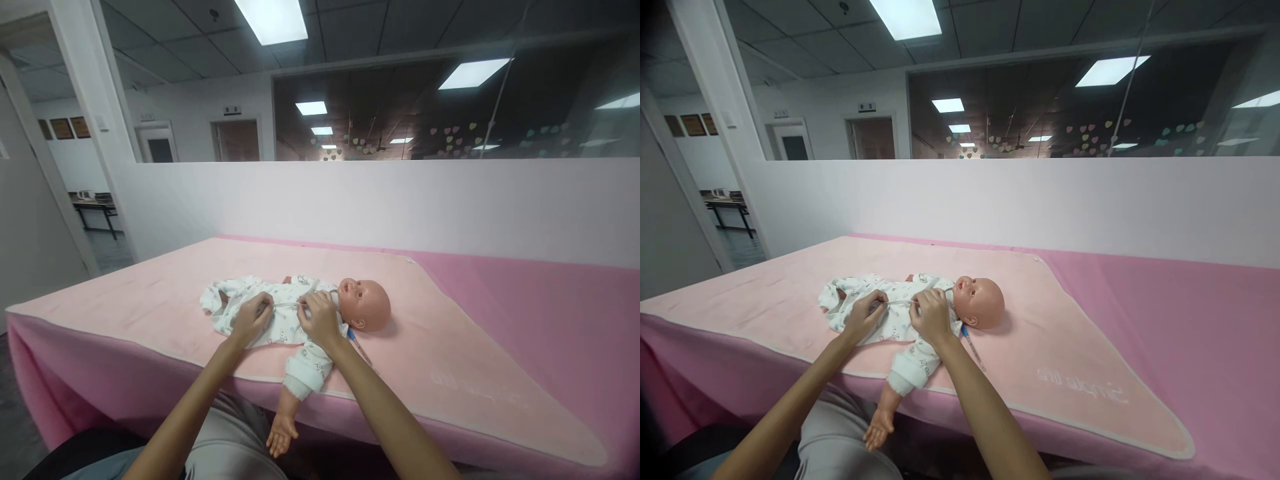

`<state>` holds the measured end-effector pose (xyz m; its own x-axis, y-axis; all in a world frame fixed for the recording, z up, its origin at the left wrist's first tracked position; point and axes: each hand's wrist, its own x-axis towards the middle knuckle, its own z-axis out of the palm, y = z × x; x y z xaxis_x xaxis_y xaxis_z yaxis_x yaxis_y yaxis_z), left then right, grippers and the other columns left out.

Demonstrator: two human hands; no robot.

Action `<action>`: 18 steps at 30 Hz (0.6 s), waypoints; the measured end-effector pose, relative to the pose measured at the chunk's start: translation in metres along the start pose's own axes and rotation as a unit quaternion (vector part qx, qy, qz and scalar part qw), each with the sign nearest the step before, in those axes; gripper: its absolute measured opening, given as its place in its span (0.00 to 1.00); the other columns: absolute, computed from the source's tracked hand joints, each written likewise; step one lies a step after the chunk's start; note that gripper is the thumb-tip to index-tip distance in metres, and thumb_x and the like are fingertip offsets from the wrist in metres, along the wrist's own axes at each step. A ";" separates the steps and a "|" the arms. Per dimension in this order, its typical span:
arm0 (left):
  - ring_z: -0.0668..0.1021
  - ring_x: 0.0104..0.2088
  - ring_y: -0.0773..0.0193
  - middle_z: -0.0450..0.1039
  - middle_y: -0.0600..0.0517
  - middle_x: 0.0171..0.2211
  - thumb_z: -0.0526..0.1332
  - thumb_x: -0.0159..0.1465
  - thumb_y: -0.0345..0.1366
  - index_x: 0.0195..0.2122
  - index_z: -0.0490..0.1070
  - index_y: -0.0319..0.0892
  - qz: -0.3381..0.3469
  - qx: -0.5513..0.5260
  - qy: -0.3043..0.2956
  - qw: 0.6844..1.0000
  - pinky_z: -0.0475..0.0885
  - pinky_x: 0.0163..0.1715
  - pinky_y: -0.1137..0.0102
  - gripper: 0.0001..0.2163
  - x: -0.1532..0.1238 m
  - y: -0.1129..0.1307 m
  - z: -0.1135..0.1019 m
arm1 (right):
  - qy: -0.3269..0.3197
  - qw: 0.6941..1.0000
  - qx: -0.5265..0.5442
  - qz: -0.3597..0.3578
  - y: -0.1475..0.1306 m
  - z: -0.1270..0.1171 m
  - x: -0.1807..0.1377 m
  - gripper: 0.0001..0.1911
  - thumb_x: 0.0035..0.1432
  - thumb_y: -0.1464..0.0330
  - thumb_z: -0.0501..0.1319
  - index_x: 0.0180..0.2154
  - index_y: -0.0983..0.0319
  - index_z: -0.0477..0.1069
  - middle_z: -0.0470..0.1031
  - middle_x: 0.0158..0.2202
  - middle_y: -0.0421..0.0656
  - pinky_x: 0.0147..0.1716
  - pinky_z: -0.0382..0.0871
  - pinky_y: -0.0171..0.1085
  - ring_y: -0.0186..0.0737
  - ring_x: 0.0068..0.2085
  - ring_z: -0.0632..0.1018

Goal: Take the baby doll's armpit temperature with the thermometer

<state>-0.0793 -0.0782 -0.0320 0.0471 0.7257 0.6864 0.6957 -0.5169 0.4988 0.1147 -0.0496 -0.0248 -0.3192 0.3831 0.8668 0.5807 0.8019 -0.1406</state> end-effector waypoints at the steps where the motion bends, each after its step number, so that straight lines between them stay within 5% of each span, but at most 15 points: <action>1: 0.71 0.27 0.65 0.70 0.53 0.26 0.51 0.57 0.33 0.31 0.65 0.41 -0.001 0.000 0.002 1.000 0.64 0.29 0.72 0.06 0.000 -0.001 0.000 | -0.002 1.000 0.001 0.000 0.000 0.000 0.000 0.04 0.53 0.73 0.54 0.27 0.61 0.63 0.71 0.28 0.40 0.38 0.56 0.37 0.36 0.32 0.68; 13: 0.73 0.34 0.61 0.72 0.50 0.32 0.55 0.55 0.34 0.33 0.67 0.41 0.067 0.036 -0.060 0.995 0.66 0.36 0.68 0.06 0.001 -0.001 -0.002 | -0.009 1.000 0.002 0.006 0.000 0.001 -0.001 0.04 0.53 0.72 0.54 0.27 0.61 0.63 0.71 0.28 0.40 0.39 0.56 0.36 0.36 0.32 0.68; 18: 0.75 0.33 0.61 0.74 0.51 0.32 0.55 0.56 0.34 0.31 0.70 0.41 0.018 0.007 -0.088 0.996 0.67 0.36 0.69 0.06 0.005 -0.003 -0.006 | -0.003 1.000 0.005 0.009 0.000 0.001 0.000 0.04 0.52 0.73 0.54 0.27 0.61 0.63 0.71 0.28 0.40 0.39 0.56 0.36 0.36 0.32 0.68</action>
<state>-0.0859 -0.0758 -0.0271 0.1964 0.7763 0.5990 0.7008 -0.5384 0.4680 0.1138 -0.0489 -0.0255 -0.3130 0.4011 0.8609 0.5790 0.7991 -0.1619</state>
